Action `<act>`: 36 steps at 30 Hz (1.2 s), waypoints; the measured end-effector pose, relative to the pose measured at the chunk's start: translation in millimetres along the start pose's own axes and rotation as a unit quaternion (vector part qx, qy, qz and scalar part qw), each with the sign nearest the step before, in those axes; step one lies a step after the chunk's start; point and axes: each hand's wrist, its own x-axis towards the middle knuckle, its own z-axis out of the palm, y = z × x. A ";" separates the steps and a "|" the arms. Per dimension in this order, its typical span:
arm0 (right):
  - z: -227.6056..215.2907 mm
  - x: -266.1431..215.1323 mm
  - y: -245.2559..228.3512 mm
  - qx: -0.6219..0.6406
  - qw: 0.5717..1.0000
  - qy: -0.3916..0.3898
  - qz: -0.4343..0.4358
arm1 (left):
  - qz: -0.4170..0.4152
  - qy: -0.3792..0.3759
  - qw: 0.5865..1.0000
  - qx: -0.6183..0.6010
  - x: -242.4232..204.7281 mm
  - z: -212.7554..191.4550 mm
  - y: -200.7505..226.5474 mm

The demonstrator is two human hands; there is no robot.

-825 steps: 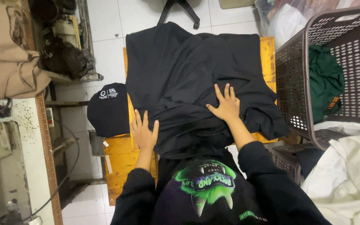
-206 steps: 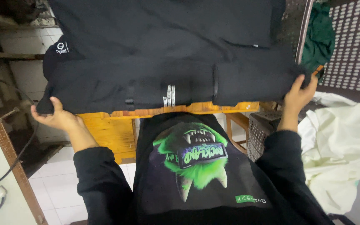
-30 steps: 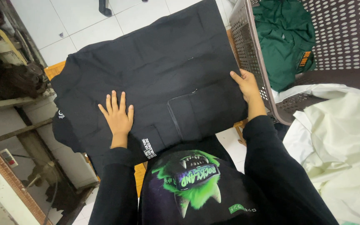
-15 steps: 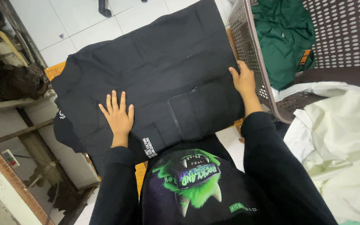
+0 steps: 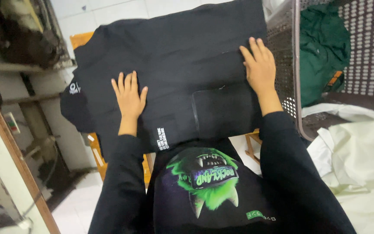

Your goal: Folding a black t-shirt on a wooden table in a sewing factory environment.

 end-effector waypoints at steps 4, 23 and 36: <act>25.6 22.2 4.0 -0.078 0.982 -0.141 -0.099 | -0.006 -0.052 0.998 -0.035 10.8 9.6 -21.8; -20.9 -55.0 37.2 -0.072 0.973 -0.095 -0.197 | 0.068 0.113 0.990 -0.053 -72.7 -35.3 -24.0; -0.7 -124.5 8.4 0.022 0.950 -0.311 -0.020 | 0.027 -0.015 0.986 -0.164 -115.9 -9.3 -20.6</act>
